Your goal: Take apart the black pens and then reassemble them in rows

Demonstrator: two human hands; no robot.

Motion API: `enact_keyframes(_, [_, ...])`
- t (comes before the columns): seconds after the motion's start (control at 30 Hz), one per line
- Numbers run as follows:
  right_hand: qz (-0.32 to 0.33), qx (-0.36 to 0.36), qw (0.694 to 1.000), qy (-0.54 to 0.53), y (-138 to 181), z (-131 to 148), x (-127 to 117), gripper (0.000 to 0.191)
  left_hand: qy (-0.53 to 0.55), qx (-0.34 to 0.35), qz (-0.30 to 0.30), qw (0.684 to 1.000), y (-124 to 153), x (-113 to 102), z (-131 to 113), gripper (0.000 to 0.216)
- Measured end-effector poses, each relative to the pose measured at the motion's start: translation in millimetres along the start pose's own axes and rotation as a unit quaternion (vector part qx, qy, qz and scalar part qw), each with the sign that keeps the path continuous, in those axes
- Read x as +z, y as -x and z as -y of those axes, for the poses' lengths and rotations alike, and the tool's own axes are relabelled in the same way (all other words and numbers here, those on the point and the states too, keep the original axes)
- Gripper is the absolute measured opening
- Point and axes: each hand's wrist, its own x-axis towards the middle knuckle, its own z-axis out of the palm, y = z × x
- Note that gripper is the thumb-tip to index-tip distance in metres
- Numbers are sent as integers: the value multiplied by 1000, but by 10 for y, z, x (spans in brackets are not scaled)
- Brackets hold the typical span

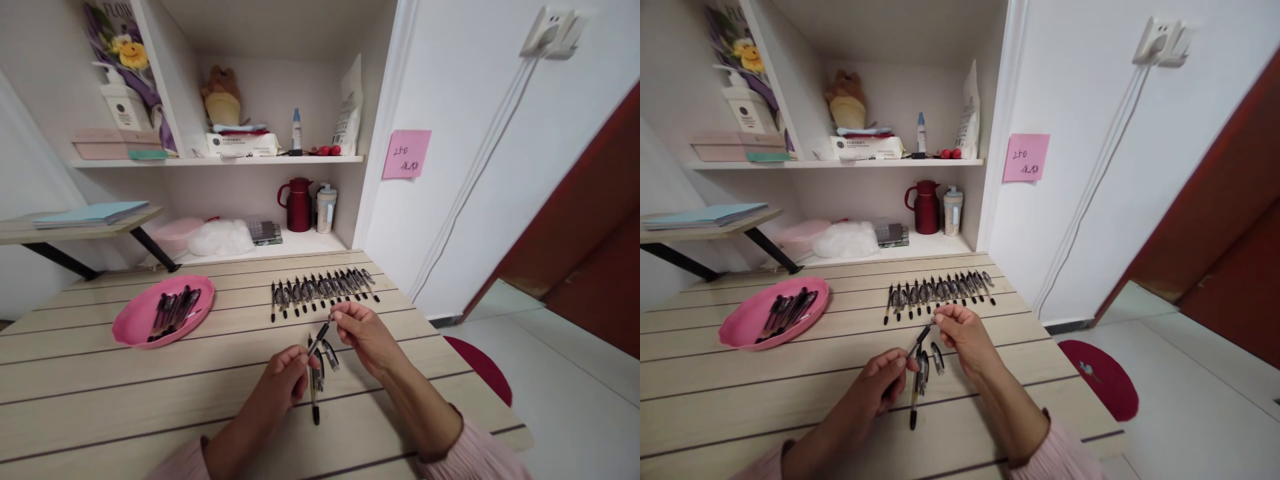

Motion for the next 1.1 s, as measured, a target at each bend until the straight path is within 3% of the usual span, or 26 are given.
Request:
enact_keyframes(0.47, [33, 57, 998, 6, 20, -91, -11, 29, -19, 9, -1, 1000, -56, -10, 76, 26])
enact_keyframes(0.67, [50, 30, 998, 29, 51, -122, 3, 26, -54, 61, 18, 997, -118, -54, 160, 27])
enact_keyframes(1.1, [56, 25, 998, 1, 39, -137, -27, 21, -68, 57, 13, 996, -101, -55, 143, 28])
